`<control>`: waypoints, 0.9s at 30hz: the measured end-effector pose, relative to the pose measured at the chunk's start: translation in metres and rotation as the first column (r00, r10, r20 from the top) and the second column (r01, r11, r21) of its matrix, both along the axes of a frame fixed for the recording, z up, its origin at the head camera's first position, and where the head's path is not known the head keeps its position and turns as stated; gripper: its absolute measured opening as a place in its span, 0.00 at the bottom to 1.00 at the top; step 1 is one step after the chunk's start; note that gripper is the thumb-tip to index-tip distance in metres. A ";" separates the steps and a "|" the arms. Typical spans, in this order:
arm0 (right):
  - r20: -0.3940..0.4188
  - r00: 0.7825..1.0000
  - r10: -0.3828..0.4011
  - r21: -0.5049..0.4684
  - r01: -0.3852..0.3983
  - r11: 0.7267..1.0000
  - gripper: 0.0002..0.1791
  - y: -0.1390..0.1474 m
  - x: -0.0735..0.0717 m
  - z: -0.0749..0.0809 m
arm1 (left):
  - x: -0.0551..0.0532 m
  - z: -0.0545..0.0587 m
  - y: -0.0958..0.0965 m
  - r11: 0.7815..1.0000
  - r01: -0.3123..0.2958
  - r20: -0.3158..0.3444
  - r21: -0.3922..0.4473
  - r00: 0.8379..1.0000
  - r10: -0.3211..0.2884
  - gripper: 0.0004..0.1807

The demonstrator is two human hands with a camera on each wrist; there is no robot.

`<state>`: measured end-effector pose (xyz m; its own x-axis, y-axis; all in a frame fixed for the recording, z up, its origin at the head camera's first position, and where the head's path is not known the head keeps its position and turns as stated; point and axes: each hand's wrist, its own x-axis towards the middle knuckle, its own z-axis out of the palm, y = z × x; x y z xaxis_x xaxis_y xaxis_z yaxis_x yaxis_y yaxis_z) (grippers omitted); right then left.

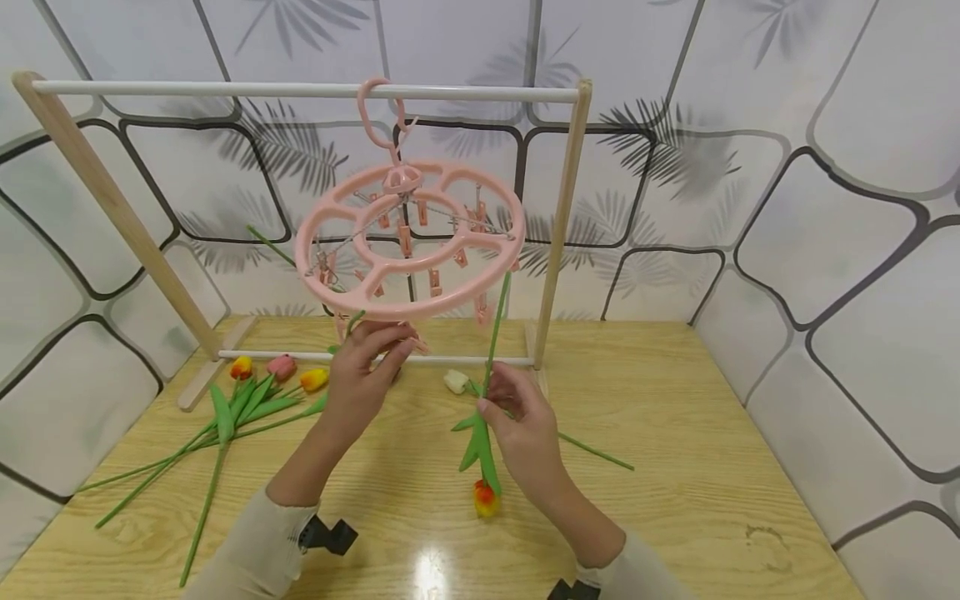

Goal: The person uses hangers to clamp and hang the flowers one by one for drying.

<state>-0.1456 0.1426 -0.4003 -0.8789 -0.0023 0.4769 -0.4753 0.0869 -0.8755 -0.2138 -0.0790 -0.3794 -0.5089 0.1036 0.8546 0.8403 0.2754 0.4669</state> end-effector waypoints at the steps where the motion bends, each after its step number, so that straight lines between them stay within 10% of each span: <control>1: 0.002 1.000 0.000 0.000 0.000 1.000 0.25 0.000 -0.001 0.000 | 0.001 0.000 0.000 1.000 -0.005 0.009 -0.006 1.000 0.005 0.10; 6: 0.018 1.000 -0.003 0.001 0.003 1.000 0.26 -0.002 -0.005 0.002 | 0.007 0.000 0.002 0.997 0.068 0.157 0.020 0.985 -0.071 0.11; 12: 0.015 1.000 0.001 -0.047 0.000 0.999 0.27 -0.010 -0.012 0.008 | 0.012 0.002 0.003 0.966 0.185 0.342 0.180 0.909 -0.237 0.10; 20: 0.008 0.999 0.040 -0.080 -0.039 0.996 0.27 -0.022 -0.018 0.014 | 0.019 0.008 0.006 0.918 0.221 0.410 0.328 0.843 -0.349 0.10; 27: -0.007 1.000 0.025 -0.083 -0.026 0.996 0.24 -0.026 -0.021 0.018 | 0.021 0.012 0.009 0.908 0.229 0.417 0.352 0.830 -0.371 0.10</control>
<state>-0.1663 0.1165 -0.3819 -0.8763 0.0152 0.4815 -0.4816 0.0019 -0.8764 -0.1925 -0.0700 -0.3675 -0.8335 0.1146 0.5404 0.5227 -0.1533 0.8386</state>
